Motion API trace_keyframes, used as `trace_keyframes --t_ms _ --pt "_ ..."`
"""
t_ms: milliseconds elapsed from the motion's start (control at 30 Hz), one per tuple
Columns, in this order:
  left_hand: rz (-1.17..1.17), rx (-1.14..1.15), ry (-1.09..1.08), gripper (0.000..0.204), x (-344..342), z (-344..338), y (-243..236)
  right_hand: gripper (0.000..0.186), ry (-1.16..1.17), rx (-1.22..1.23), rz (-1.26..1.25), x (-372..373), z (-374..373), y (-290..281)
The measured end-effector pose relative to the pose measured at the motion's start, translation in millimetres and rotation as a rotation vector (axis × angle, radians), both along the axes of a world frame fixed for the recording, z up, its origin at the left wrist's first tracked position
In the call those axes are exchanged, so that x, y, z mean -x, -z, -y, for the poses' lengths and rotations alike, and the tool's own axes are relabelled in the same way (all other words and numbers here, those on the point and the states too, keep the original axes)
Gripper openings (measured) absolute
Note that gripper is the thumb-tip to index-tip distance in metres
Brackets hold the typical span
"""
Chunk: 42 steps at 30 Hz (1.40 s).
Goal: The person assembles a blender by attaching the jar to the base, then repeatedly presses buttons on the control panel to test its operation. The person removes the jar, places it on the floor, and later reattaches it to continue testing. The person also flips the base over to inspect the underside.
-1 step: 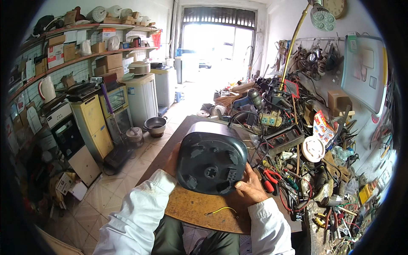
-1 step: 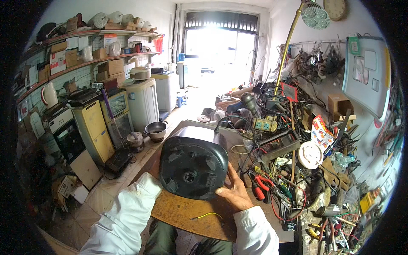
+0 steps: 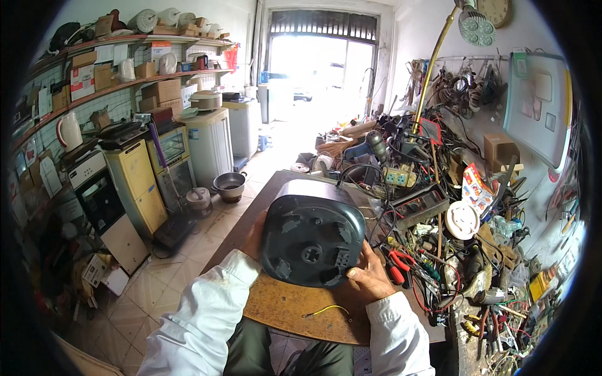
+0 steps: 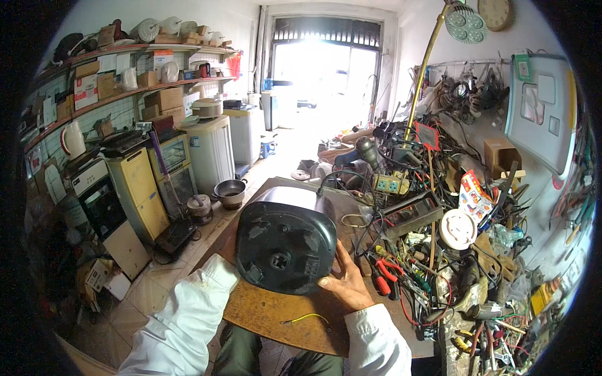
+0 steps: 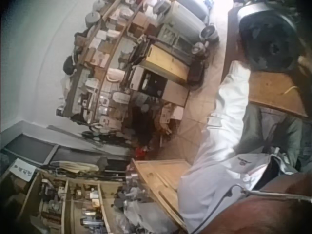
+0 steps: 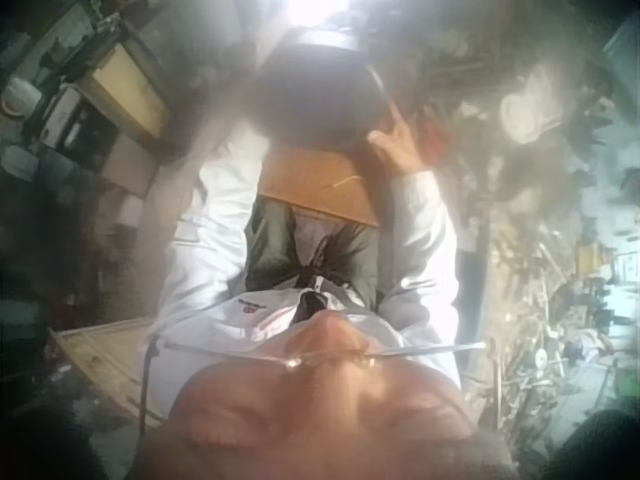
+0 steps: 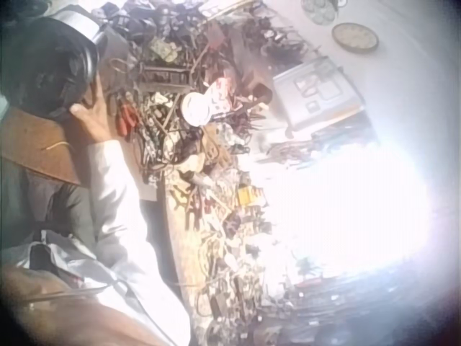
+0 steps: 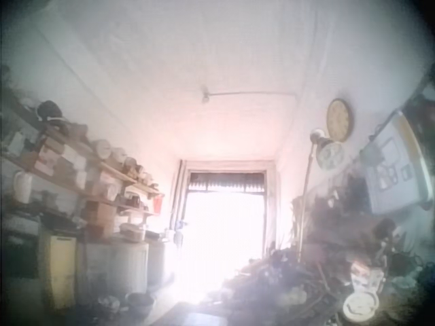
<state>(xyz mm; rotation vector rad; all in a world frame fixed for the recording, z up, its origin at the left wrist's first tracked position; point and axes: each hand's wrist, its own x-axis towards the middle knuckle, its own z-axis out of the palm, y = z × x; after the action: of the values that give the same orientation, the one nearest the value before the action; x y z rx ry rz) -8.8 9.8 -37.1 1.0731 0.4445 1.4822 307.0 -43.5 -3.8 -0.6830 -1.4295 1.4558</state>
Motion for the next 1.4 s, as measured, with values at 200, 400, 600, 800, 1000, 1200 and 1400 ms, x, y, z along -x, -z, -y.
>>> trace_keyframes --t_ms 200,400,600,800,1000,1200,1400 --pt "0.002 -0.008 -0.007 0.068 -0.6 0.8 -1.9 0.146 0.005 -0.013 -0.002 -0.7 -3.2 4.7" --pt "0.0 -0.012 -0.012 0.069 -1.3 1.2 -4.3 0.145 0.009 -0.027 0.013 -0.4 -4.5 6.5" --pt "-0.004 -0.019 -0.008 0.069 -3.3 0.9 -6.4 0.144 -0.003 -0.021 -0.001 -0.1 -3.1 4.8" --pt "-0.008 -0.021 -0.01 0.069 -5.0 0.2 -8.1 0.143 -0.006 0.003 -0.021 0.6 -0.2 3.0" --pt "-0.009 -0.025 -0.01 0.069 -3.5 2.0 -8.5 0.144 -0.003 -0.018 -0.003 0.6 -1.5 4.1" --pt "-0.009 -0.032 -0.011 0.07 -1.6 2.8 -10.1 0.143 -0.013 -0.083 -0.013 0.5 -7.9 12.1" --pt "-0.011 -0.034 -0.004 0.07 -1.9 4.3 -11.5 0.144 -0.006 -0.04 0.008 0.9 -1.3 3.6"
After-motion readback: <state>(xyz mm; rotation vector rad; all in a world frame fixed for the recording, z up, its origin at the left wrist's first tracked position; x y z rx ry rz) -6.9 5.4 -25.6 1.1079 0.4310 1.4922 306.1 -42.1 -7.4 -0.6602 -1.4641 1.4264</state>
